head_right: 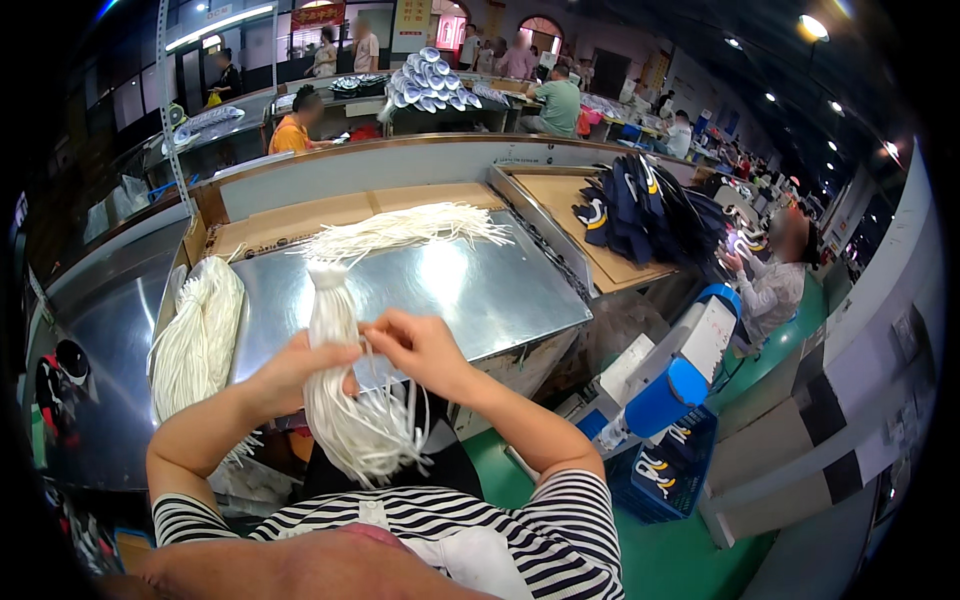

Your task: The person gathers a bundle of long white strings and wraps a single string around them to tie the bundle together.

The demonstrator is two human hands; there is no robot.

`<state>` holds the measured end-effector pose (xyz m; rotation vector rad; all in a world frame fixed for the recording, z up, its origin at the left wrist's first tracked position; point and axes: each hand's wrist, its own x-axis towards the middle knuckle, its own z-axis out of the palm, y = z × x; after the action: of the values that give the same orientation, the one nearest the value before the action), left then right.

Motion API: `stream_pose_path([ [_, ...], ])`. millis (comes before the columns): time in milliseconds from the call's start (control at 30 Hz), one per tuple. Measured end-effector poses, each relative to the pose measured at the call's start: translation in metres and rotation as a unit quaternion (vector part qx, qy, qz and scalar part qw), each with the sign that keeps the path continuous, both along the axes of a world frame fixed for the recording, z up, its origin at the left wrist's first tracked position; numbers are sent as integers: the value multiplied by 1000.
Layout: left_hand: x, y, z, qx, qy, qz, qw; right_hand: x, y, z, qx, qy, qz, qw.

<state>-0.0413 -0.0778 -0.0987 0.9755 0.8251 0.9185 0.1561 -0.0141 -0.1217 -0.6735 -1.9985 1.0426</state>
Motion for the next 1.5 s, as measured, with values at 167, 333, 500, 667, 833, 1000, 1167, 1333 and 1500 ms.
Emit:
stream_pose_path([
  [167,-4,-4,-29,-27,29,-57,998,13,-14,-9,125,-109,29,986],
  [333,-44,-20,-19,-17,127,-127,984,67,-15,-16,60,-159,110,979],
  [500,-54,-23,-27,22,129,-144,981,80,-13,-26,-160,-82,158,971],
  [667,-18,-2,-42,40,21,-104,994,19,-13,-15,-133,14,213,968],
  [833,-12,-8,-40,17,95,-83,992,14,-2,-20,-171,21,236,956],
  [1000,-41,-9,-52,7,148,-148,978,42,17,-37,-160,5,132,978],
  [1167,-28,5,-57,4,48,-91,995,31,9,-38,-238,38,225,944],
  [1333,-6,12,-67,18,17,-75,997,7,10,-38,-242,78,258,932],
  [1500,-12,14,-62,-53,55,-122,990,21,13,-40,-340,30,260,903],
])
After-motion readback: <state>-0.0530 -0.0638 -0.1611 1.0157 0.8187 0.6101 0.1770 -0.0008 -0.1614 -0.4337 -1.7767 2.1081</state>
